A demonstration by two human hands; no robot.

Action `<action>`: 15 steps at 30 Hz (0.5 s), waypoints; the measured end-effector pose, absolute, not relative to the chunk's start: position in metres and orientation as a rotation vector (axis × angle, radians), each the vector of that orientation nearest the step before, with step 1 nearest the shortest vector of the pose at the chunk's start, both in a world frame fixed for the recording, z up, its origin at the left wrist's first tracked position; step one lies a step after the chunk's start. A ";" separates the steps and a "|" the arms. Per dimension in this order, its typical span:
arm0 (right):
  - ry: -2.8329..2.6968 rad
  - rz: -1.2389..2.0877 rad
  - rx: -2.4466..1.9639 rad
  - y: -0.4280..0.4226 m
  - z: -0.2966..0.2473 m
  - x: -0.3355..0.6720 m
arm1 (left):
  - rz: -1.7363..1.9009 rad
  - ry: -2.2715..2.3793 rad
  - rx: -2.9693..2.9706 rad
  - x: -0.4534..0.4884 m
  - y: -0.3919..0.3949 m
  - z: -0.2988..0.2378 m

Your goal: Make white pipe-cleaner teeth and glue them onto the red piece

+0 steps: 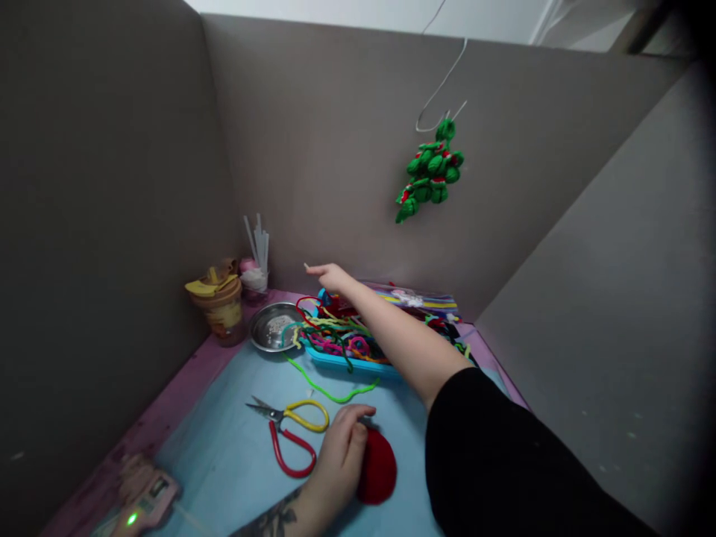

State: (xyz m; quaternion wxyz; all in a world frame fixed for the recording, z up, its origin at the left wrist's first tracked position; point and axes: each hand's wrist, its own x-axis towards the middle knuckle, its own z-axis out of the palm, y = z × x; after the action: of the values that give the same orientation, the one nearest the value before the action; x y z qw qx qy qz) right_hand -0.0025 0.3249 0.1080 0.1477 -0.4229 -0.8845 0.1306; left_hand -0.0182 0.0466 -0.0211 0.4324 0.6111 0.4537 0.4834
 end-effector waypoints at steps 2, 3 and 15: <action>-2.509 0.416 -1.040 0.312 0.141 -0.006 | 1.221 1.172 1.365 -0.017 0.050 -0.021; -2.494 0.419 -0.950 0.300 0.158 -0.007 | 1.233 1.179 1.271 -0.016 0.052 -0.021; -2.967 -0.161 0.333 0.079 0.099 0.082 | 1.354 0.808 0.608 -0.078 0.081 0.053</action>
State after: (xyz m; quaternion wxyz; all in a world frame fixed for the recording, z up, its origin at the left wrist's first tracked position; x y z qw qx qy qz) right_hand 0.0816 0.0785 0.0994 0.0757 0.1110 -0.9895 -0.0536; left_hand -0.0782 0.0814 0.0533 0.6637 0.2689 0.3576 0.5994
